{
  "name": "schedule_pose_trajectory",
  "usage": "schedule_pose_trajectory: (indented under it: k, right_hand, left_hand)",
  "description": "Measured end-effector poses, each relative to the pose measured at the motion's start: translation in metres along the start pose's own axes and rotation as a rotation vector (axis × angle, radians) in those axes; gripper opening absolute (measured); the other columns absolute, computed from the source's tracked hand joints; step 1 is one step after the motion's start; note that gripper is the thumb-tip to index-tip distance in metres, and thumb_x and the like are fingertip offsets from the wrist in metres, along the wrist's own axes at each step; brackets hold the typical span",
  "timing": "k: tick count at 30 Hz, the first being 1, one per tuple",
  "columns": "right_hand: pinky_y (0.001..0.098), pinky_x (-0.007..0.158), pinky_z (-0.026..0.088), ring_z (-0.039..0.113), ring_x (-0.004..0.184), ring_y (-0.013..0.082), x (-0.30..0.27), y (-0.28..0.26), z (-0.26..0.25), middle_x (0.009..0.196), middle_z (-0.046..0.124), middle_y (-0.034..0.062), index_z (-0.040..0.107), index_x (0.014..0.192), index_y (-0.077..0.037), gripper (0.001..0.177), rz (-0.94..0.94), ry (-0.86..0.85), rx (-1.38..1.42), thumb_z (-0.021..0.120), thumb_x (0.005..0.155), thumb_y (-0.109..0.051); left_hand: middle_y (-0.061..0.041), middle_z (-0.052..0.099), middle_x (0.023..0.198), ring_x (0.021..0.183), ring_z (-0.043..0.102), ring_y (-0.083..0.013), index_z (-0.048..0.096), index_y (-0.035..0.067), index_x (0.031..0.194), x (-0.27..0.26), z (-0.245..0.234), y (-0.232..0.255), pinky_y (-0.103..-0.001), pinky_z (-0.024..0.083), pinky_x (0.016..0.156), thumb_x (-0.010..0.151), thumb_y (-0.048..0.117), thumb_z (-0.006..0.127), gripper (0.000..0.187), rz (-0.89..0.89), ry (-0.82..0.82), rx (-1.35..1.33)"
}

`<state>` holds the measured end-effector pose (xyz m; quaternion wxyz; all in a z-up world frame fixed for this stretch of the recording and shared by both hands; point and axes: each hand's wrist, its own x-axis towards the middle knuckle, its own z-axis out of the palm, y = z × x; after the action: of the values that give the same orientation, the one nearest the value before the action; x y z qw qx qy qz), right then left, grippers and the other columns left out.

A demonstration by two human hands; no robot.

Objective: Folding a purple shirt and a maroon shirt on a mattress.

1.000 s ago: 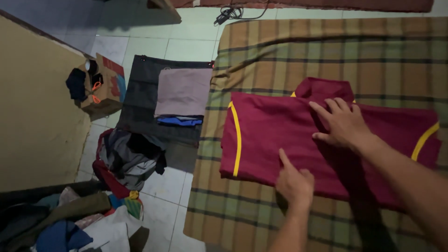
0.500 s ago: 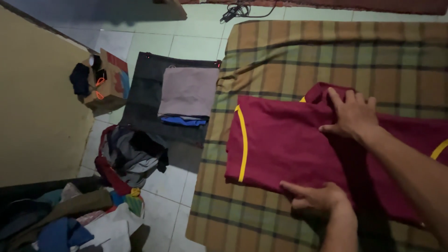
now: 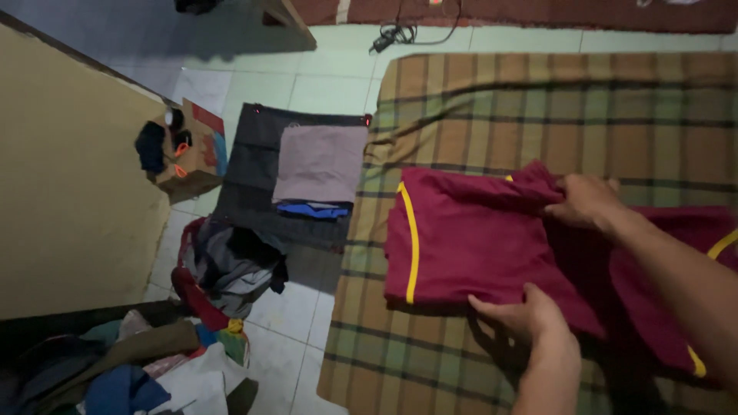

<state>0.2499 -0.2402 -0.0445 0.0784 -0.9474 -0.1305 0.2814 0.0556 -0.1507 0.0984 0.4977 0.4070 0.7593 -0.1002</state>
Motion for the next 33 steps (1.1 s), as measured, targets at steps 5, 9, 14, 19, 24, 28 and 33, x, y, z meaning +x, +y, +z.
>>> schedule_pose_trajectory:
  k: [5,9,14,19,24,28,33]
  right_hand:
    - [0.0438,0.098,0.058,0.074,0.111,0.0359,-0.018,0.021,-0.029,0.118,0.078,0.0180,0.076,0.126,-0.014,0.062,-0.044,-0.073,0.106,0.084,0.077,-0.050]
    - [0.0424,0.093,0.060,0.076,0.105,0.0289,-0.054,0.030,-0.078,0.111,0.083,0.0146,0.080,0.120,-0.010,0.049,0.040,-0.210,0.476,0.080,0.080,-0.038]
    - [0.0471,0.088,0.061,0.074,0.100,0.0303,-0.108,0.034,-0.112,0.113,0.078,0.0167,0.072,0.122,-0.002,0.046,0.254,-0.261,0.964,0.073,0.081,-0.023]
    - [0.0455,0.090,0.058,0.072,0.104,0.0288,-0.141,0.044,-0.107,0.117,0.075,0.0171,0.065,0.132,-0.001,0.056,0.258,-0.113,1.077,0.075,0.078,-0.015]
    - [0.0494,0.091,0.057,0.066,0.116,0.0305,-0.204,0.010,-0.121,0.134,0.064,0.0148,0.041,0.153,-0.020,0.087,0.395,0.016,1.355,0.074,0.073,-0.010]
    - [0.0472,0.092,0.056,0.066,0.115,0.0345,-0.195,0.039,-0.082,0.132,0.066,0.0213,0.048,0.151,-0.015,0.083,0.243,0.078,1.372,0.076,0.073,-0.009]
    - [0.0410,0.101,0.052,0.062,0.121,0.0249,-0.211,0.044,-0.080,0.135,0.061,0.0063,0.038,0.157,-0.027,0.093,0.194,0.304,1.352,0.075,0.075,-0.003]
  left_hand:
    - [-0.014,0.038,0.162,0.139,0.054,-0.0325,0.011,0.026,0.163,0.040,0.017,-0.036,-0.044,0.046,0.118,0.090,0.009,0.072,0.096,0.092,-0.037,-0.207]
    - [-0.023,0.046,0.156,0.137,0.058,-0.0324,0.013,0.027,0.164,0.046,-0.001,-0.017,-0.044,0.048,0.114,0.089,0.011,0.069,0.095,0.310,-0.191,-0.423]
    - [-0.025,0.036,0.160,0.143,0.049,-0.0329,0.013,0.027,0.163,0.051,-0.021,0.024,-0.042,0.043,0.113,0.084,0.005,0.075,0.103,0.559,-0.389,-0.465]
    - [-0.028,0.039,0.157,0.142,0.050,-0.0314,0.001,0.033,0.165,0.029,-0.048,0.051,-0.041,0.044,0.113,0.080,0.001,0.073,0.116,0.712,-0.533,-0.139]
    - [-0.028,0.046,0.153,0.135,0.059,-0.0348,0.004,0.026,0.164,0.066,-0.032,0.051,-0.043,0.049,0.110,0.087,0.004,0.075,0.106,0.524,-0.710,-0.139]
    - [-0.025,0.056,0.147,0.130,0.063,-0.0327,0.011,0.025,0.163,0.054,-0.048,0.047,-0.041,0.053,0.106,0.085,0.002,0.068,0.099,0.709,-0.829,0.060]
    - [-0.021,0.056,0.149,0.134,0.059,-0.0269,0.020,0.016,0.163,0.086,-0.045,0.042,-0.036,0.047,0.111,0.088,-0.001,0.057,0.085,1.270,-0.784,0.300]
